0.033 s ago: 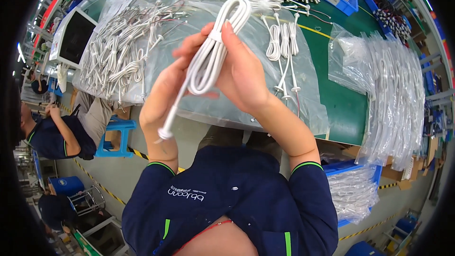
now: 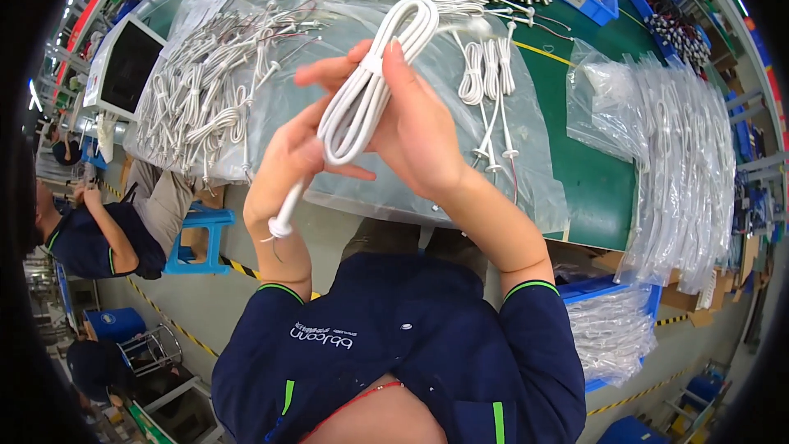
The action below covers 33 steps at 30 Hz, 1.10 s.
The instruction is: The person bundles and secures white electrical wires with plastic ties by hand.
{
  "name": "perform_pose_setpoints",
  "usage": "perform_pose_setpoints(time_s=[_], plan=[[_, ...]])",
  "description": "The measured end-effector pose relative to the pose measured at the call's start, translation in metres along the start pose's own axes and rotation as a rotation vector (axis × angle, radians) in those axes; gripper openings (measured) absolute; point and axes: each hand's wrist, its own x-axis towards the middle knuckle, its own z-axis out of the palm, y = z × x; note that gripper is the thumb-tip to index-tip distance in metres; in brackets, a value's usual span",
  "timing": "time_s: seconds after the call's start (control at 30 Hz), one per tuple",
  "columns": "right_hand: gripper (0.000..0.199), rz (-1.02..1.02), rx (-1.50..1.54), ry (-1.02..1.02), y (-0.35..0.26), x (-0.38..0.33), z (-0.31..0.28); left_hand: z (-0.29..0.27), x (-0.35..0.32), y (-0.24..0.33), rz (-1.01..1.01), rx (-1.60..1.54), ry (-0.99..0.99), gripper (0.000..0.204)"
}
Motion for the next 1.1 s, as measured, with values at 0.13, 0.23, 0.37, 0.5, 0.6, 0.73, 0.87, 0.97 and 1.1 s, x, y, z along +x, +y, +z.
perform_pose_setpoints(time_s=[0.13,0.23,0.37,0.5,0.6,0.73,0.87,0.97,1.1], plan=[[0.047,-0.157,-0.435,0.046,-0.007,-0.014,0.005,0.018,-0.005,0.006,-0.117,-0.029,0.099,0.057],[0.045,-0.209,-0.660,0.002,-0.022,-0.024,0.004,0.007,-0.009,0.006,-0.201,0.017,0.072,0.050],[0.044,-0.245,-0.712,0.189,-0.026,-0.034,0.001,0.007,-0.017,0.003,-0.029,0.118,0.151,0.042],[0.037,-0.156,-0.576,0.223,-0.025,-0.036,-0.002,0.003,-0.007,-0.013,0.497,0.810,0.351,0.041],[0.030,-0.176,-0.431,0.236,-0.020,-0.035,-0.008,0.011,-0.006,-0.006,0.743,1.337,0.408,0.042],[0.026,-0.081,-0.548,0.294,-0.017,-0.036,-0.018,0.014,0.003,-0.011,0.683,1.401,0.383,0.047],[0.035,-0.001,-0.610,0.397,-0.003,-0.030,-0.026,0.011,0.021,-0.033,0.428,1.087,0.370,0.041],[0.043,0.047,-1.190,0.533,-0.020,-0.036,-0.032,-0.016,0.024,-0.041,-0.022,0.288,0.317,0.031],[0.041,-0.331,-1.636,0.206,-0.041,-0.030,-0.037,-0.017,0.017,-0.040,-0.085,0.364,0.194,0.026]])
